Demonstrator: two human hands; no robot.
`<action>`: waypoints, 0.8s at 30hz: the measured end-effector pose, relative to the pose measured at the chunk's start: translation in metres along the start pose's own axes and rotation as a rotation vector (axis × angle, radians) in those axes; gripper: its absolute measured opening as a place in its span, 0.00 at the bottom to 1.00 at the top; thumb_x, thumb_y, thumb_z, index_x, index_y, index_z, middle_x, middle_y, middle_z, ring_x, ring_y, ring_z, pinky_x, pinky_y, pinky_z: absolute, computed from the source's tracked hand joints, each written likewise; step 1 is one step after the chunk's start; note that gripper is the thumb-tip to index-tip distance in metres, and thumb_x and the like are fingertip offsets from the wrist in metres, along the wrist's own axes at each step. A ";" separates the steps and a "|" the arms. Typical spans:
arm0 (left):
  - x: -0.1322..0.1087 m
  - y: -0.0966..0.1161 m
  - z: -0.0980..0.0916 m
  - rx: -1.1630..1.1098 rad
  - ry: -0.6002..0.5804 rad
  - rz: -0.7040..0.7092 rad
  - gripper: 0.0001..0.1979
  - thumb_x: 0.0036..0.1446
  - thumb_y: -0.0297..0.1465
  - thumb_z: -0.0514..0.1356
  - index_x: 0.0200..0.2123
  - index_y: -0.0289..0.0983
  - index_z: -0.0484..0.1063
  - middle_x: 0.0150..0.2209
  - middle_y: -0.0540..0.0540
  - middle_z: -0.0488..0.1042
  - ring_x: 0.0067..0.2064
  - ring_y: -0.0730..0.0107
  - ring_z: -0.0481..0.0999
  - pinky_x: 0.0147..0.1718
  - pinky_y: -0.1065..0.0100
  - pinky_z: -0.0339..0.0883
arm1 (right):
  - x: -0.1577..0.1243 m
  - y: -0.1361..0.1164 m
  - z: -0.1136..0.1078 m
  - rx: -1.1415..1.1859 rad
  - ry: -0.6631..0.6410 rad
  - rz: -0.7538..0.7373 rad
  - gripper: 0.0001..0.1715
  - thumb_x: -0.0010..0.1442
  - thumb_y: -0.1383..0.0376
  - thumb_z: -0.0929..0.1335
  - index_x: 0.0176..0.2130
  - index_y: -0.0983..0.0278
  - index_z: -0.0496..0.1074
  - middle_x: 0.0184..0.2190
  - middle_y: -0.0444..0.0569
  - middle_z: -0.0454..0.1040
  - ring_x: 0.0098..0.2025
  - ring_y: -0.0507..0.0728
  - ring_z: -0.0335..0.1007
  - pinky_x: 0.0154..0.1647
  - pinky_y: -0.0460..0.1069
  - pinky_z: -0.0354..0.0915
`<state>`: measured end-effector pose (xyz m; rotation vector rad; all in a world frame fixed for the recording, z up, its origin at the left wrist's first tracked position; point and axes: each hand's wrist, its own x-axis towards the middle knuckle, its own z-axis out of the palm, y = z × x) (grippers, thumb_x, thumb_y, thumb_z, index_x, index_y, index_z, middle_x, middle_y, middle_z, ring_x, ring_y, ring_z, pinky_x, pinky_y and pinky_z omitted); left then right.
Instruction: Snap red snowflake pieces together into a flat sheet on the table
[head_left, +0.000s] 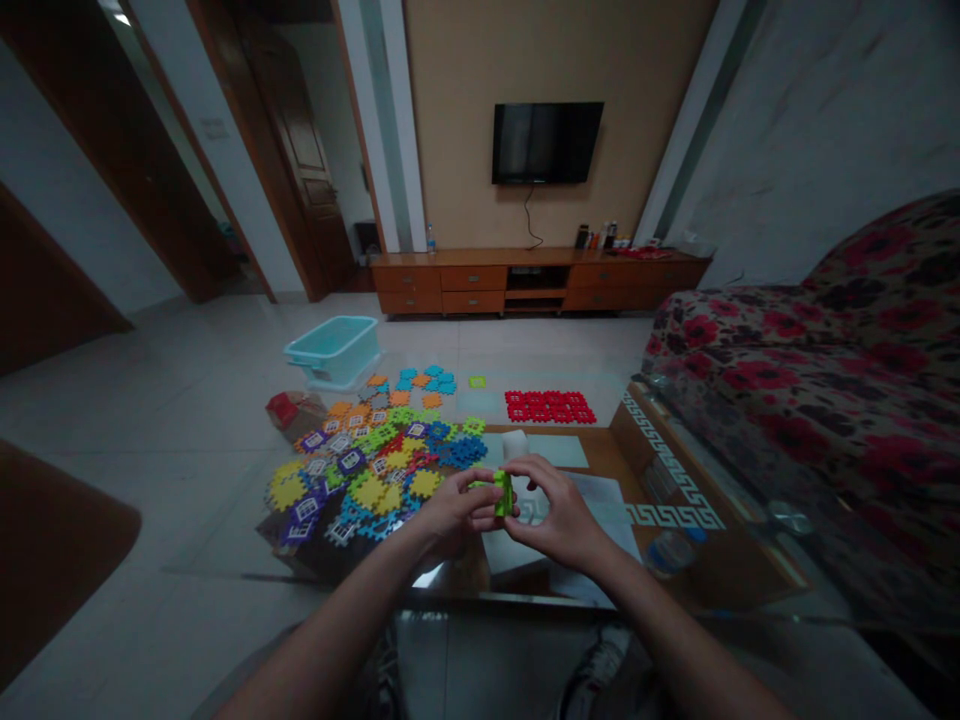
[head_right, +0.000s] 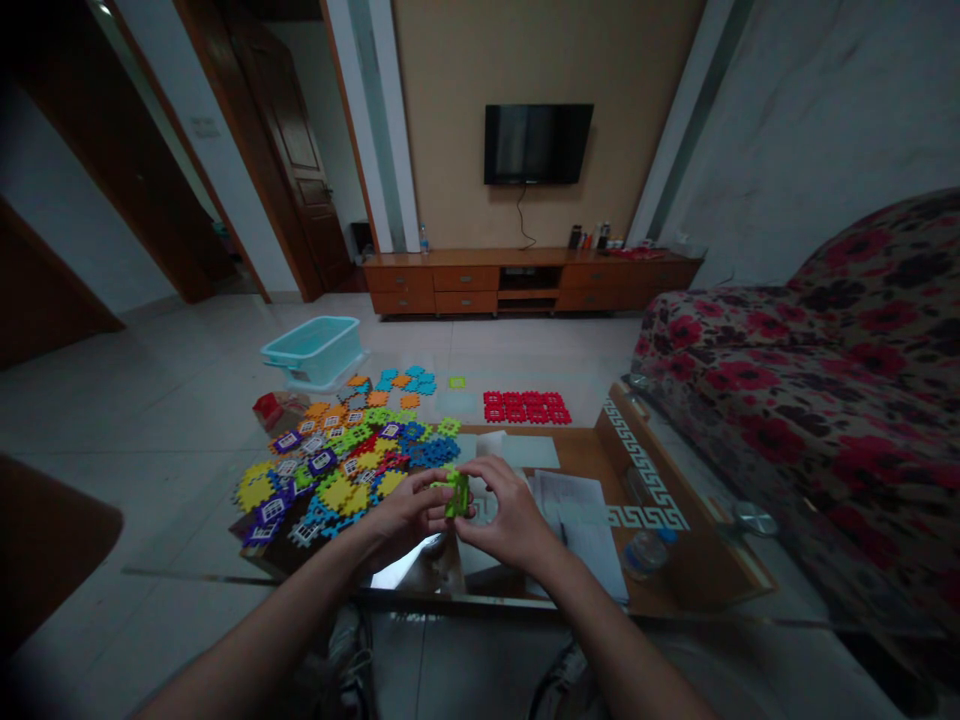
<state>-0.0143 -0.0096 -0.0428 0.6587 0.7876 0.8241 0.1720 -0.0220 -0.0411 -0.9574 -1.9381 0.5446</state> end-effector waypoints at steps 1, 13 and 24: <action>0.000 0.001 0.001 -0.008 -0.006 -0.005 0.28 0.39 0.33 0.77 0.41 0.35 0.68 0.33 0.42 0.79 0.37 0.60 0.82 0.37 0.66 0.72 | 0.000 0.000 0.000 -0.002 -0.003 0.001 0.29 0.49 0.71 0.72 0.51 0.58 0.69 0.47 0.51 0.73 0.49 0.60 0.71 0.48 0.55 0.68; -0.004 0.005 0.003 -0.103 -0.035 -0.046 0.21 0.43 0.30 0.74 0.39 0.35 0.71 0.37 0.44 0.78 0.37 0.62 0.81 0.39 0.65 0.72 | 0.002 -0.004 -0.002 -0.008 0.002 0.022 0.30 0.49 0.70 0.72 0.51 0.58 0.69 0.47 0.50 0.72 0.48 0.59 0.70 0.45 0.53 0.69; -0.006 0.005 0.003 -0.088 -0.076 -0.052 0.20 0.45 0.30 0.73 0.40 0.35 0.71 0.36 0.44 0.77 0.37 0.61 0.80 0.40 0.64 0.70 | 0.000 -0.001 0.001 -0.010 0.022 0.005 0.28 0.47 0.69 0.72 0.49 0.59 0.69 0.45 0.50 0.73 0.47 0.59 0.71 0.49 0.55 0.68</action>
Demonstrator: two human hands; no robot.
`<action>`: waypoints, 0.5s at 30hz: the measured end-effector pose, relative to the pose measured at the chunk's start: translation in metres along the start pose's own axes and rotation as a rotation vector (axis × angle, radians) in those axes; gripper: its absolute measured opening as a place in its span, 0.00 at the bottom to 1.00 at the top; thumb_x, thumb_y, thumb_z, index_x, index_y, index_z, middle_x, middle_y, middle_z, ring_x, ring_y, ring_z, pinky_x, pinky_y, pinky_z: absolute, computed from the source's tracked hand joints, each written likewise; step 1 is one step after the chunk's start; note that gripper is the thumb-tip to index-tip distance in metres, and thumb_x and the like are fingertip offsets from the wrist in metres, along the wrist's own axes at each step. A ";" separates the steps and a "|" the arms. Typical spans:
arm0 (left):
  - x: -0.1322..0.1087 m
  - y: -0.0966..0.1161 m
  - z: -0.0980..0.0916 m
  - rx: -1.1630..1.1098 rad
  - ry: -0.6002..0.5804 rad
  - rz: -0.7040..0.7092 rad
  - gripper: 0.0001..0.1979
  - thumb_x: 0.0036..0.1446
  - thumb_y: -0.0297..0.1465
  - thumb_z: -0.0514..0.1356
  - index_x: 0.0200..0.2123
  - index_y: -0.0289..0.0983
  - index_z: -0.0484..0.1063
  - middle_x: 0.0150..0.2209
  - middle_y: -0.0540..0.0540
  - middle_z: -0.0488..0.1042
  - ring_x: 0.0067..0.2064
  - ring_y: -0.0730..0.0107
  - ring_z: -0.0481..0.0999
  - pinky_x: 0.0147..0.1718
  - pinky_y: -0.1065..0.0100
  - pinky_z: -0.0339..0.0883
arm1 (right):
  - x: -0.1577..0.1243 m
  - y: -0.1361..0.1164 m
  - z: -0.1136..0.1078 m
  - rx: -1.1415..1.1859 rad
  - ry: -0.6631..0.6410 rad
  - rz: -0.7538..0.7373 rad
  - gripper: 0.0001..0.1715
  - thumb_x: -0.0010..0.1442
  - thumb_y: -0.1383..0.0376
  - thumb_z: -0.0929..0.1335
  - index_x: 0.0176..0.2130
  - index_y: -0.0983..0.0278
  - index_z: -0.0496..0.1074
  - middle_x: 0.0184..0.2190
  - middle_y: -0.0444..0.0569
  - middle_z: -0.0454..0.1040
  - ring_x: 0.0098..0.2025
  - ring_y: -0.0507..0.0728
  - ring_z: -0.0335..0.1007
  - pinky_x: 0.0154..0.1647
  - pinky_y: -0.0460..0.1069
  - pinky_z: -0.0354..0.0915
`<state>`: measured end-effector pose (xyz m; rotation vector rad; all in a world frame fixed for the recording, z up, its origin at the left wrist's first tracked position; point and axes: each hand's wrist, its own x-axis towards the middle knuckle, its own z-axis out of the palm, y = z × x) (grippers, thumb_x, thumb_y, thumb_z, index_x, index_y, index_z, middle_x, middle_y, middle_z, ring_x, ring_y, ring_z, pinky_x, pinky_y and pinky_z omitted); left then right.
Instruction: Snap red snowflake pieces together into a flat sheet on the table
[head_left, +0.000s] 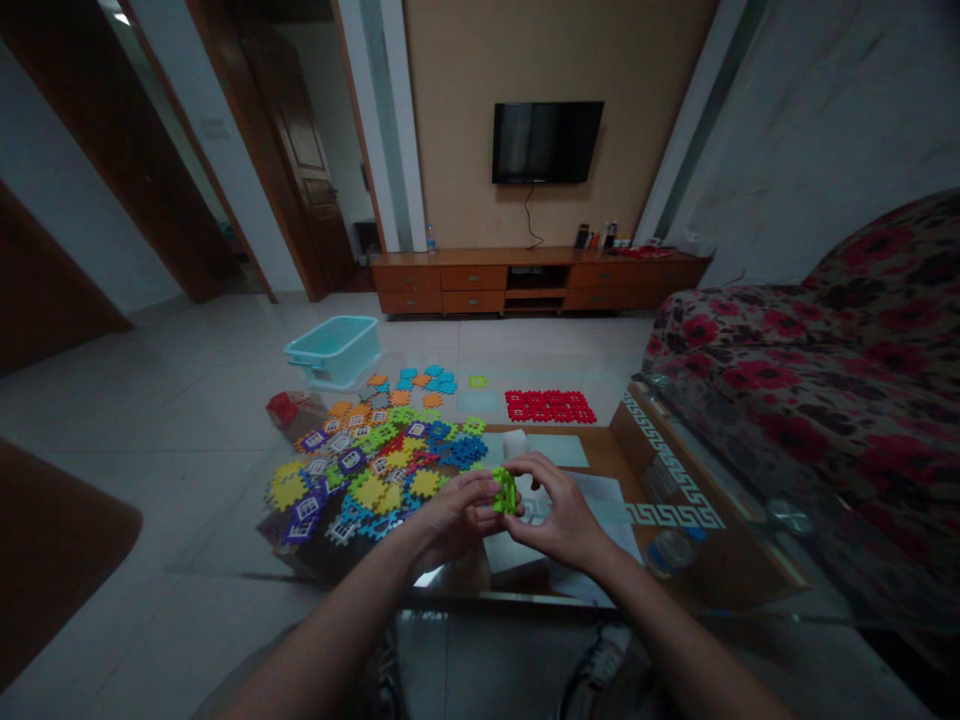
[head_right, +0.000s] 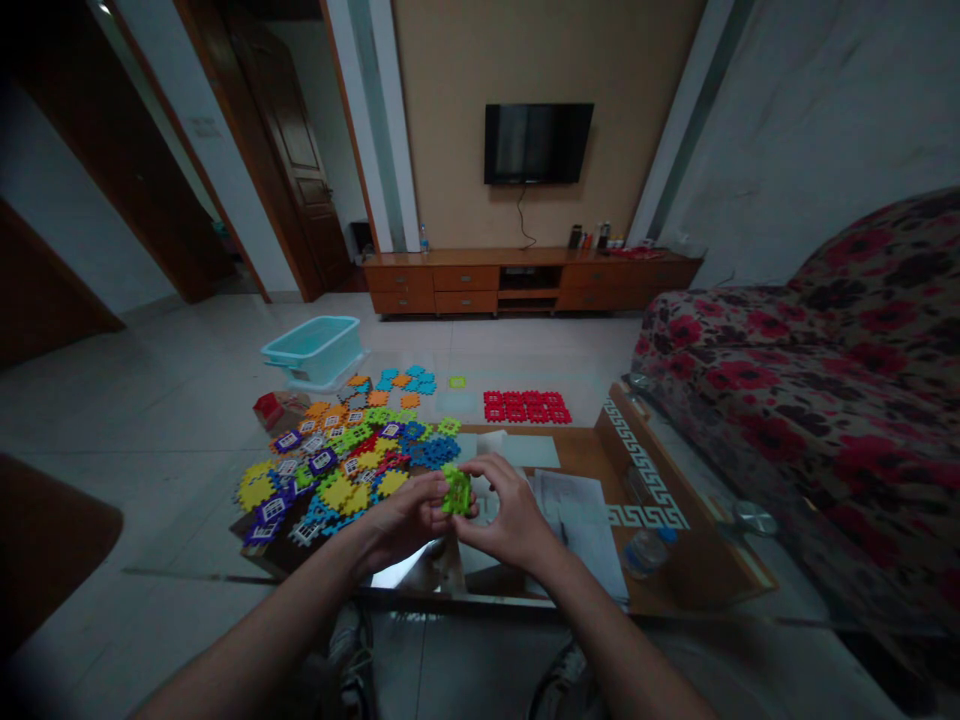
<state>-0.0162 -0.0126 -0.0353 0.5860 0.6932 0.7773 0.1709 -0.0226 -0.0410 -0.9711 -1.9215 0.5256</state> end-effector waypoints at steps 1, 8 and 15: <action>0.000 0.000 0.000 -0.002 -0.002 -0.002 0.20 0.44 0.30 0.73 0.40 0.35 0.70 0.36 0.44 0.77 0.38 0.61 0.80 0.40 0.64 0.70 | 0.000 0.000 0.000 -0.004 0.000 0.002 0.28 0.47 0.69 0.72 0.49 0.59 0.69 0.45 0.50 0.73 0.47 0.59 0.71 0.49 0.55 0.68; 0.007 -0.004 -0.006 0.105 0.033 -0.029 0.22 0.45 0.38 0.71 0.41 0.37 0.70 0.38 0.45 0.76 0.32 0.68 0.77 0.39 0.64 0.68 | 0.000 0.001 -0.003 -0.110 0.005 0.001 0.28 0.48 0.69 0.72 0.49 0.60 0.69 0.45 0.51 0.73 0.49 0.61 0.70 0.50 0.55 0.68; 0.016 -0.019 -0.010 0.662 0.163 0.343 0.10 0.45 0.29 0.68 0.32 0.36 0.72 0.29 0.50 0.72 0.31 0.71 0.70 0.31 0.70 0.61 | -0.006 0.003 -0.003 -0.470 -0.049 -0.053 0.27 0.50 0.68 0.71 0.51 0.62 0.69 0.47 0.55 0.75 0.49 0.65 0.69 0.49 0.59 0.65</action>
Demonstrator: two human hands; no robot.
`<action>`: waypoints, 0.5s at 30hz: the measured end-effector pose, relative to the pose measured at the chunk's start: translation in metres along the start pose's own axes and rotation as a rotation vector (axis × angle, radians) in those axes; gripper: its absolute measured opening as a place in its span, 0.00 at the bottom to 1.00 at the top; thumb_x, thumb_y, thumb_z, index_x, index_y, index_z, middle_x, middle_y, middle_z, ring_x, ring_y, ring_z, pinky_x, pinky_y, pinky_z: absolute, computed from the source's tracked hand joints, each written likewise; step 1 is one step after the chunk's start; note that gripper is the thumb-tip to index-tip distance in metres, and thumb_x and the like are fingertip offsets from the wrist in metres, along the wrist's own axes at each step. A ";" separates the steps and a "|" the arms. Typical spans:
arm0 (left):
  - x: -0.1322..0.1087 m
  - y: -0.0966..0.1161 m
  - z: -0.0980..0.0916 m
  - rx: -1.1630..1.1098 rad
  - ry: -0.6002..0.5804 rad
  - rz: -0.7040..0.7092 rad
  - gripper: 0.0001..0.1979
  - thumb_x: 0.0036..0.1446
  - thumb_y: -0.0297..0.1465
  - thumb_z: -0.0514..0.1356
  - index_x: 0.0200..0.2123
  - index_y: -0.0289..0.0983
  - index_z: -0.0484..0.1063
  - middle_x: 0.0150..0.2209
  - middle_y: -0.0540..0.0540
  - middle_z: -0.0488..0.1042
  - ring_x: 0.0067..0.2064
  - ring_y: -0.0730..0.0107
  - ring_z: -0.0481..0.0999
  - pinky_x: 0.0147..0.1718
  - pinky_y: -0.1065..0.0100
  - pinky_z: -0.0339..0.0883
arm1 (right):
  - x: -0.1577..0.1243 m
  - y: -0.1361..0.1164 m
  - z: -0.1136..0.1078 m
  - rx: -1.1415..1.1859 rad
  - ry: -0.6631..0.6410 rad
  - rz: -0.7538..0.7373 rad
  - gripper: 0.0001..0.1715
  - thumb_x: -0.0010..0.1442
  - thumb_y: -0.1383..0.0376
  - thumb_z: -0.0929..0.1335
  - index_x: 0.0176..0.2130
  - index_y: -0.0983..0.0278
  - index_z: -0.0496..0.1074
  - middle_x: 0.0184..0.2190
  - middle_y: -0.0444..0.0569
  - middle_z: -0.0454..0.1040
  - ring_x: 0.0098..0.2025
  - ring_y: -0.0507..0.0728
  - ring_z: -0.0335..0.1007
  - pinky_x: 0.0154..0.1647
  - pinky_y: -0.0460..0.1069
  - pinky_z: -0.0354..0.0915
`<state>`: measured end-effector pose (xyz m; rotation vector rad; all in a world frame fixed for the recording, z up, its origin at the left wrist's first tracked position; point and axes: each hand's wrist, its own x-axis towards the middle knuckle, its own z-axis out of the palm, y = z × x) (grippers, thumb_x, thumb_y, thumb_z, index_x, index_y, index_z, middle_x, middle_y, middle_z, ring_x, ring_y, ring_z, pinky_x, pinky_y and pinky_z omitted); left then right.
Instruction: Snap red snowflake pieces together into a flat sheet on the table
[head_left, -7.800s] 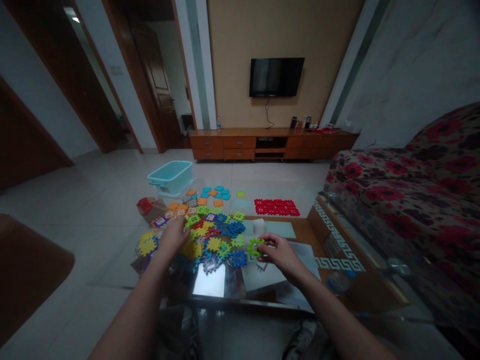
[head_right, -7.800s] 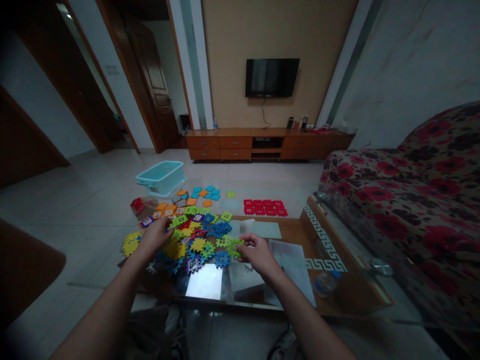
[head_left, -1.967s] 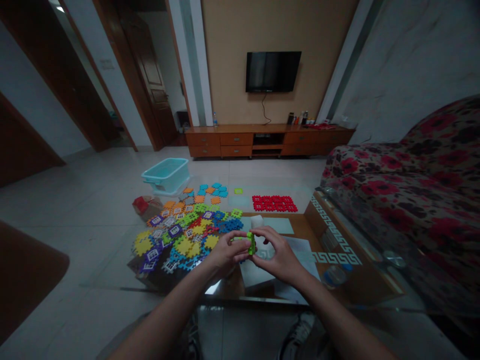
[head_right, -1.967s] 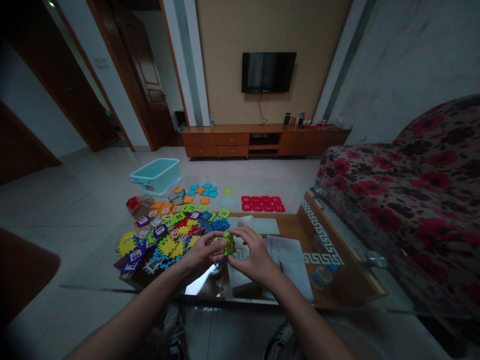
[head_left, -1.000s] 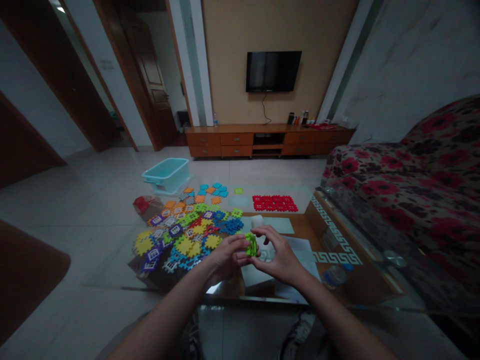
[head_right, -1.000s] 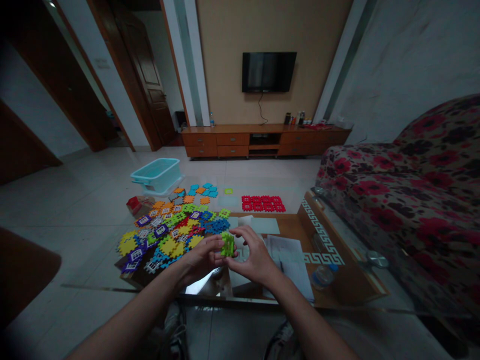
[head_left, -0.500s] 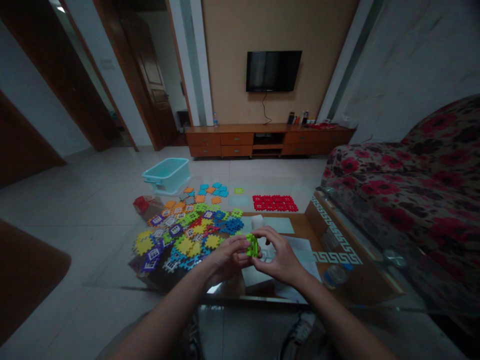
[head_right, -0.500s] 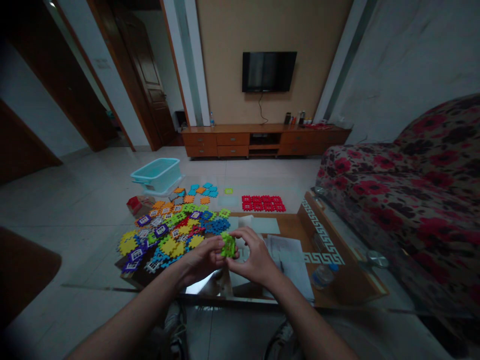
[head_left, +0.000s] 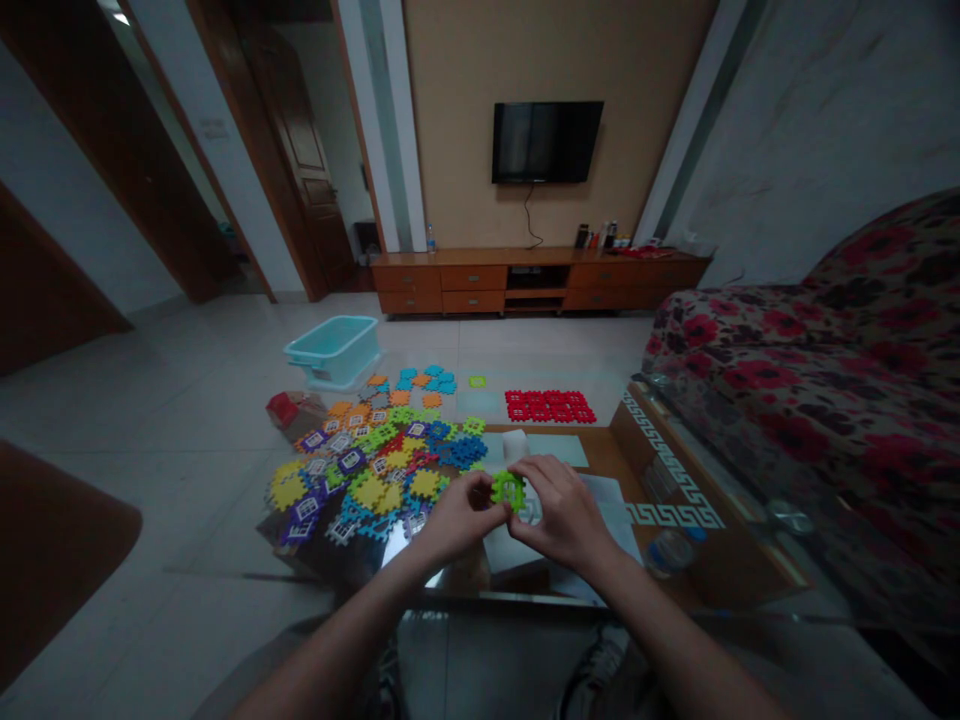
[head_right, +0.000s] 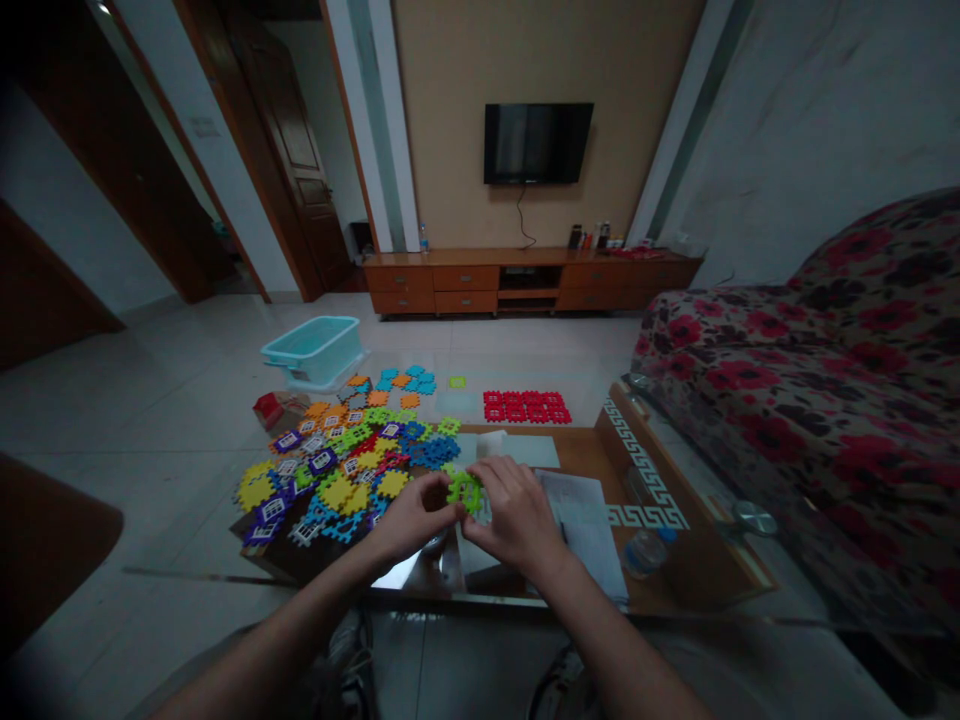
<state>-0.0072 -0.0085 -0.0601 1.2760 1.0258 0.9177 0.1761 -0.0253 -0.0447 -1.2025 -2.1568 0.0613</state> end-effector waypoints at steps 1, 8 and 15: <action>0.000 -0.001 0.001 0.042 0.010 0.020 0.08 0.46 0.28 0.67 0.30 0.35 0.72 0.27 0.51 0.71 0.30 0.71 0.69 0.30 0.71 0.59 | 0.000 -0.001 0.000 -0.025 -0.006 -0.005 0.27 0.50 0.68 0.71 0.51 0.63 0.69 0.46 0.55 0.75 0.48 0.65 0.69 0.49 0.59 0.64; 0.000 -0.006 0.008 0.149 0.047 0.044 0.05 0.46 0.28 0.64 0.23 0.36 0.70 0.22 0.53 0.66 0.26 0.72 0.63 0.26 0.70 0.51 | -0.001 -0.005 0.002 -0.111 -0.041 -0.008 0.26 0.50 0.67 0.71 0.50 0.64 0.69 0.46 0.56 0.75 0.47 0.65 0.68 0.47 0.57 0.62; 0.004 -0.017 0.010 0.134 0.077 0.052 0.04 0.50 0.30 0.63 0.27 0.35 0.72 0.25 0.50 0.70 0.30 0.68 0.68 0.29 0.70 0.56 | -0.002 -0.007 0.004 -0.187 -0.074 -0.024 0.25 0.51 0.65 0.72 0.49 0.65 0.70 0.44 0.55 0.75 0.46 0.65 0.68 0.45 0.57 0.60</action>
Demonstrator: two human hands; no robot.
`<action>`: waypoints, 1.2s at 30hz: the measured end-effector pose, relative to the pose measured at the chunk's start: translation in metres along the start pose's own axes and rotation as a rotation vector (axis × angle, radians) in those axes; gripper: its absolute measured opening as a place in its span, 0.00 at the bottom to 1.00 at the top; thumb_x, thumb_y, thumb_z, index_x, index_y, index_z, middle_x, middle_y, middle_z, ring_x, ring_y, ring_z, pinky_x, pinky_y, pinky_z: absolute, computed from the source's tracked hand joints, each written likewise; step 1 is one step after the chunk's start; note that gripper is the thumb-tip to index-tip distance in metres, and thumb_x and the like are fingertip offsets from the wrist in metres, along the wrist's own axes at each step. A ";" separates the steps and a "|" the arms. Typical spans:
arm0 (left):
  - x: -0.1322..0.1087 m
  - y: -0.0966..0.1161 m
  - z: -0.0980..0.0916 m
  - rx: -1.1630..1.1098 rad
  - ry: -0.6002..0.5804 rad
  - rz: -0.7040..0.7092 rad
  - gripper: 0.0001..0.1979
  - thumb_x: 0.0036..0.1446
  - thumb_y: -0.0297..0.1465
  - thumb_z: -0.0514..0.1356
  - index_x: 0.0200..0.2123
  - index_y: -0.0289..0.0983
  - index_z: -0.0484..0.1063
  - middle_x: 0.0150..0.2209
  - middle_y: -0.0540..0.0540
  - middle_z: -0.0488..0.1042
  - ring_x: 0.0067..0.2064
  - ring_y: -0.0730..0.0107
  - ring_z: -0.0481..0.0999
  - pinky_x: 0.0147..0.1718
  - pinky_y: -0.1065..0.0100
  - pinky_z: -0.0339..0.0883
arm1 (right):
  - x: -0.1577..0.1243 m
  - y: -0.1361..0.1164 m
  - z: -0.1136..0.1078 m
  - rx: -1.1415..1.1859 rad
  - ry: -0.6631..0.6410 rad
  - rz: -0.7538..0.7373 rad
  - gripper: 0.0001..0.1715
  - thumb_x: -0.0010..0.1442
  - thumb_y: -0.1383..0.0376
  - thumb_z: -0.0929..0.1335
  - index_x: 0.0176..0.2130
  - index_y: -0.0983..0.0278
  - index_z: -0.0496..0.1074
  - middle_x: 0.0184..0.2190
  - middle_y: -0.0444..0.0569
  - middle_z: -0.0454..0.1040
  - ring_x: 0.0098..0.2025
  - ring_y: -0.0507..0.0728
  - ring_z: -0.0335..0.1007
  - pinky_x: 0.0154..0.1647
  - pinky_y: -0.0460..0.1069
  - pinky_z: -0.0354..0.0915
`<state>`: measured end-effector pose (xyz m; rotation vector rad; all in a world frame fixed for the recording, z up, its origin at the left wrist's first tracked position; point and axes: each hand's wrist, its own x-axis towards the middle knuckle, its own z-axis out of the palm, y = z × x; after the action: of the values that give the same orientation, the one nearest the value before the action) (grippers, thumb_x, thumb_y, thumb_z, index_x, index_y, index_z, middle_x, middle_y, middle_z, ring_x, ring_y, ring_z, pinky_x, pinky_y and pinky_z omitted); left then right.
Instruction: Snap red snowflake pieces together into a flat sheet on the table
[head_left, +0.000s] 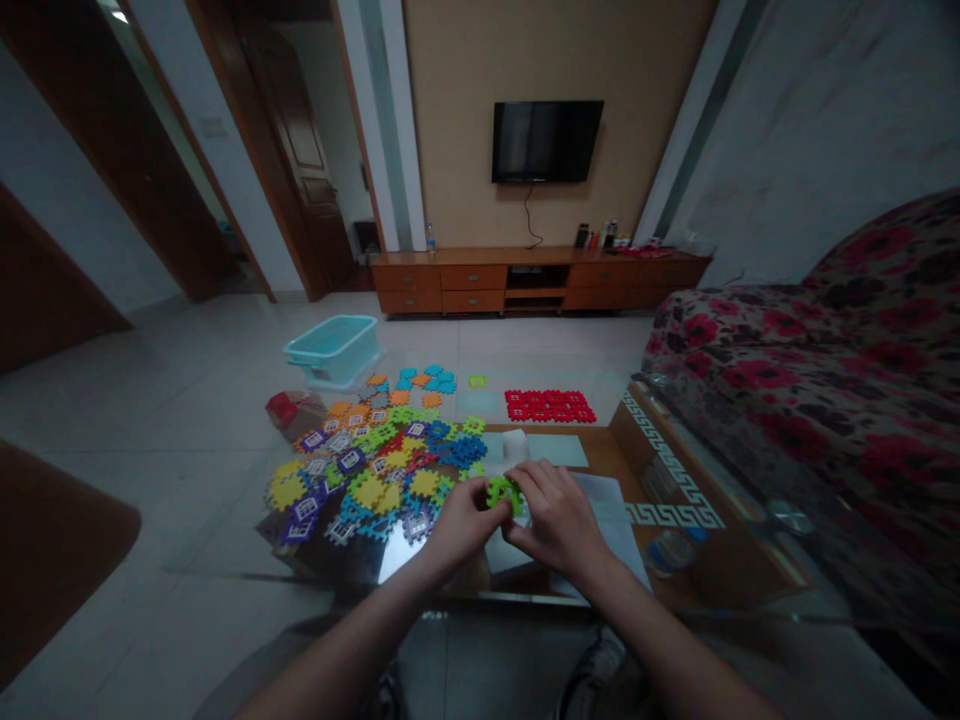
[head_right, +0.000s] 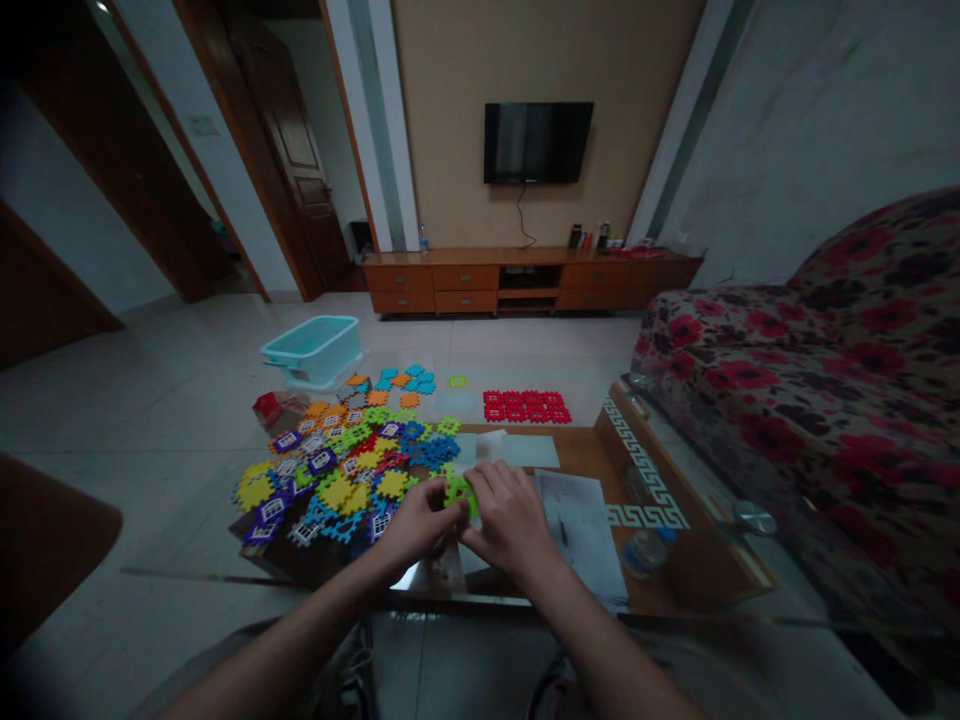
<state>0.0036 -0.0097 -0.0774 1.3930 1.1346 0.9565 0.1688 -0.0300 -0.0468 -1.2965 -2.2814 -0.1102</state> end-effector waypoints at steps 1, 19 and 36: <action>0.000 -0.001 0.000 -0.001 -0.005 0.000 0.05 0.51 0.32 0.63 0.27 0.35 0.72 0.25 0.50 0.70 0.30 0.68 0.68 0.29 0.70 0.56 | 0.000 -0.001 0.000 -0.006 0.000 -0.002 0.24 0.51 0.65 0.72 0.48 0.65 0.70 0.43 0.55 0.75 0.45 0.65 0.68 0.44 0.57 0.59; -0.003 0.011 0.002 -0.362 -0.013 -0.094 0.15 0.45 0.40 0.70 0.26 0.34 0.73 0.24 0.51 0.69 0.29 0.71 0.66 0.31 0.70 0.58 | 0.000 -0.004 0.001 0.034 0.042 0.030 0.25 0.52 0.66 0.71 0.51 0.63 0.69 0.44 0.55 0.74 0.45 0.65 0.69 0.44 0.58 0.63; 0.002 0.012 0.000 -0.519 0.189 -0.120 0.18 0.41 0.41 0.73 0.23 0.36 0.70 0.25 0.50 0.70 0.28 0.73 0.69 0.30 0.70 0.65 | 0.000 -0.002 0.009 0.193 0.177 0.089 0.07 0.60 0.67 0.69 0.40 0.60 0.69 0.36 0.51 0.74 0.40 0.62 0.72 0.42 0.55 0.67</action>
<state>0.0059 -0.0081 -0.0656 0.8219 0.9986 1.2091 0.1633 -0.0284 -0.0546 -1.2346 -2.0282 0.0253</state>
